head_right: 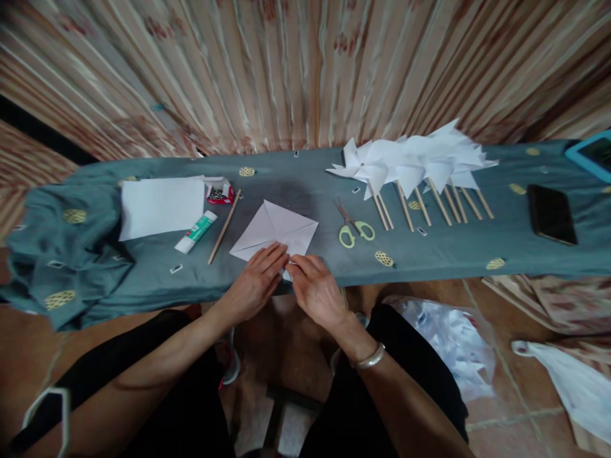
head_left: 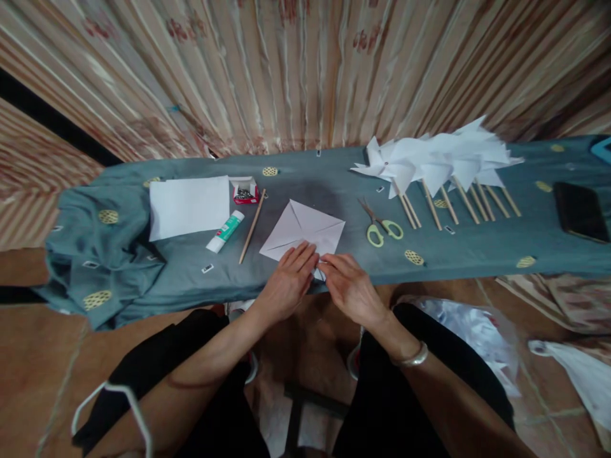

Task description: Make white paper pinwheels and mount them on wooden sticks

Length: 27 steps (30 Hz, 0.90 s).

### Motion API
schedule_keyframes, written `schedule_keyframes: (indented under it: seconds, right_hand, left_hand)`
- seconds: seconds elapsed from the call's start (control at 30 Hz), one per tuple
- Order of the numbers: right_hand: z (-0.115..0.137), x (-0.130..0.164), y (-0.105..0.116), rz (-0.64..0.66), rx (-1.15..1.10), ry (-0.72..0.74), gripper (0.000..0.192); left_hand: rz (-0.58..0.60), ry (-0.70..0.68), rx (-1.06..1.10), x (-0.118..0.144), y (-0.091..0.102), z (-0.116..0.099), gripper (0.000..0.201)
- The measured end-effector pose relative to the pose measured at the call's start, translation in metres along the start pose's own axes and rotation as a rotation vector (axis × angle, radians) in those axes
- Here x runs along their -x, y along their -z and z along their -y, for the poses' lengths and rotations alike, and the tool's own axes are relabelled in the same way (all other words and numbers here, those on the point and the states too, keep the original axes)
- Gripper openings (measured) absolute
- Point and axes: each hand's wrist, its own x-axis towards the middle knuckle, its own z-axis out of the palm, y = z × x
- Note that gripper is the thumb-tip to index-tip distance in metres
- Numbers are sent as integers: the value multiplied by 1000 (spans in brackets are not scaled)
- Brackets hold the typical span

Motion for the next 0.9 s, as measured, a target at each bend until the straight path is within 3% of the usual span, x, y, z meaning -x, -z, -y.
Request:
schedule_keyframes:
  seconds: [0.27, 0.47, 0.57, 0.7, 0.8, 0.9]
  right_hand:
    - [7, -4, 7, 55, 46, 61, 25]
    - [9, 3, 10, 9, -42, 66, 24]
    - [6, 8, 12, -33, -213, -4, 26]
    - [-2, 3, 19, -110, -333, -201, 30]
    - [-9, -16, 20, -141, -325, -296, 28]
    - [-15, -46, 11, -128, -278, -297, 26]
  left_hand:
    - [4, -28, -16, 2, -1, 4, 42]
    - [1, -25, -7, 1, 1, 3, 40]
    - [-13, -6, 14, 0, 4, 1, 39]
    - [-13, 11, 58, -2, 12, -1, 39]
    - [-35, 17, 62, -6, 15, 1, 45]
    - [-55, 47, 52, -13, 13, 6, 48]
